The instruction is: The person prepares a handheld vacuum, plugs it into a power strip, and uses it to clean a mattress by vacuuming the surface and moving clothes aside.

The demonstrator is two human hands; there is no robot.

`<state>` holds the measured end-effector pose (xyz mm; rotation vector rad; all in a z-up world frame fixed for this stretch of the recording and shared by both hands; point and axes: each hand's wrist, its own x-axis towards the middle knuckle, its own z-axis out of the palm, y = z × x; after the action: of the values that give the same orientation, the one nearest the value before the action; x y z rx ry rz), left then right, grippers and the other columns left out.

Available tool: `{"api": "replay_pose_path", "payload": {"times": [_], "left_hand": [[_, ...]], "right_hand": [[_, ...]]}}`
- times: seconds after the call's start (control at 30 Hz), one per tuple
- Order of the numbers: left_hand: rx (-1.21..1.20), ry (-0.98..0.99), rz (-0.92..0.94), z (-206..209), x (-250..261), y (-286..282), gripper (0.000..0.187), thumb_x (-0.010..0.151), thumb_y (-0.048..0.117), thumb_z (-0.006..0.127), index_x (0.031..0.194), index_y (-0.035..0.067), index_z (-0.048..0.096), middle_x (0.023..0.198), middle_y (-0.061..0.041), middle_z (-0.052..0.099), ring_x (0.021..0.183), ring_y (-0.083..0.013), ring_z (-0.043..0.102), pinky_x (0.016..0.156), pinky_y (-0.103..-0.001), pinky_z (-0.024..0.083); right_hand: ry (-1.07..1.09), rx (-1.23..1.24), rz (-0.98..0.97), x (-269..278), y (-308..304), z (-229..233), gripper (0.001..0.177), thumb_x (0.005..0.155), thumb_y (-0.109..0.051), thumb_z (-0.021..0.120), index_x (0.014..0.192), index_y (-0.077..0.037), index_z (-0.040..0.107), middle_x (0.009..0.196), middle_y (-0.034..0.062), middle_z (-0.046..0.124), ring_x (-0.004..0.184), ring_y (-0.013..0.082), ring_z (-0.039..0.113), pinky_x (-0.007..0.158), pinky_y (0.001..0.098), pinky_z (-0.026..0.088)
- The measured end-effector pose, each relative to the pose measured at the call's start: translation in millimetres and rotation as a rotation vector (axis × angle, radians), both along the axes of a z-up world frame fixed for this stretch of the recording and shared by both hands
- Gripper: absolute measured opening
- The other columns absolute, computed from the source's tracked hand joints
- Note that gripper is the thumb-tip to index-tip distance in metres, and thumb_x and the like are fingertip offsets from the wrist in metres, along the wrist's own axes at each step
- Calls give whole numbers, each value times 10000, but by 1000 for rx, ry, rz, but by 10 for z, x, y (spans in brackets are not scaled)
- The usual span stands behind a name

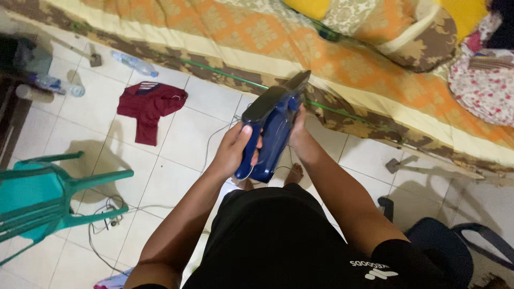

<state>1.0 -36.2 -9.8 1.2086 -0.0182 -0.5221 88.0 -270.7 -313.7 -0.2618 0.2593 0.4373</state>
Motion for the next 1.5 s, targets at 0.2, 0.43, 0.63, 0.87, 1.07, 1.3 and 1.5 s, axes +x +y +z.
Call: {"api": "replay_pose_path", "payload": {"times": [0.2, 0.43, 0.63, 0.87, 1.07, 1.3, 1.5], "left_hand": [[-68, 21, 11, -158, 301, -172, 336, 1094, 343, 466, 1126, 20, 550, 862, -60, 610, 556, -128, 578, 518, -272, 498], [-23, -33, -4, -251, 711, -589, 272, 1057, 305, 551, 1066, 33, 555, 829, -35, 612, 559, -124, 608, 520, -274, 518], [-28, -8, 33, -341, 942, -1020, 300, 1028, 315, 630, 1005, 21, 574, 779, -38, 590, 532, -114, 579, 494, -279, 501], [-101, -2, -90, -457, 874, -1044, 309, 1052, 356, 559, 1097, 51, 572, 860, -27, 624, 629, -116, 644, 578, -282, 564], [-129, -95, -163, -493, 574, -995, 262, 1110, 316, 468, 1154, 67, 535, 906, -32, 602, 672, -119, 638, 616, -291, 557], [-171, -103, -248, -421, 499, -864, 234, 1093, 289, 498, 1186, 74, 505, 934, -35, 606, 714, -128, 650, 654, -305, 577], [-205, 5, -180, -269, 458, -610, 276, 1065, 302, 528, 1211, 67, 524, 941, -34, 609, 693, -136, 648, 639, -304, 566]], "right_hand": [[-277, -54, 14, 539, -196, -230, 810, 913, -718, 504, 1391, -73, 609, 1313, 205, 678, 1180, 381, 654, 1062, 549, 526], [-224, -222, 11, 1060, -590, -198, 779, 924, -712, 471, 1348, -76, 623, 1244, 202, 688, 1109, 373, 663, 1002, 537, 537], [-239, -275, 48, 1399, -815, -114, 757, 934, -706, 443, 1311, -78, 634, 1184, 199, 695, 1047, 367, 671, 950, 526, 547], [-210, -295, 4, 1268, -948, -140, 738, 946, -700, 411, 1268, -80, 648, 1115, 195, 704, 976, 359, 680, 890, 514, 559], [-138, -338, 4, 884, -860, -160, 727, 956, -695, 382, 1231, -82, 659, 1055, 192, 712, 915, 352, 688, 838, 504, 569], [-76, -407, 27, 699, -687, 49, 720, 968, -688, 350, 1189, -84, 673, 986, 188, 721, 843, 344, 697, 778, 492, 580], [-35, -440, 53, 646, -482, 248, 720, 978, -683, 322, 1152, -86, 684, 926, 185, 729, 782, 337, 704, 726, 482, 590]]}}
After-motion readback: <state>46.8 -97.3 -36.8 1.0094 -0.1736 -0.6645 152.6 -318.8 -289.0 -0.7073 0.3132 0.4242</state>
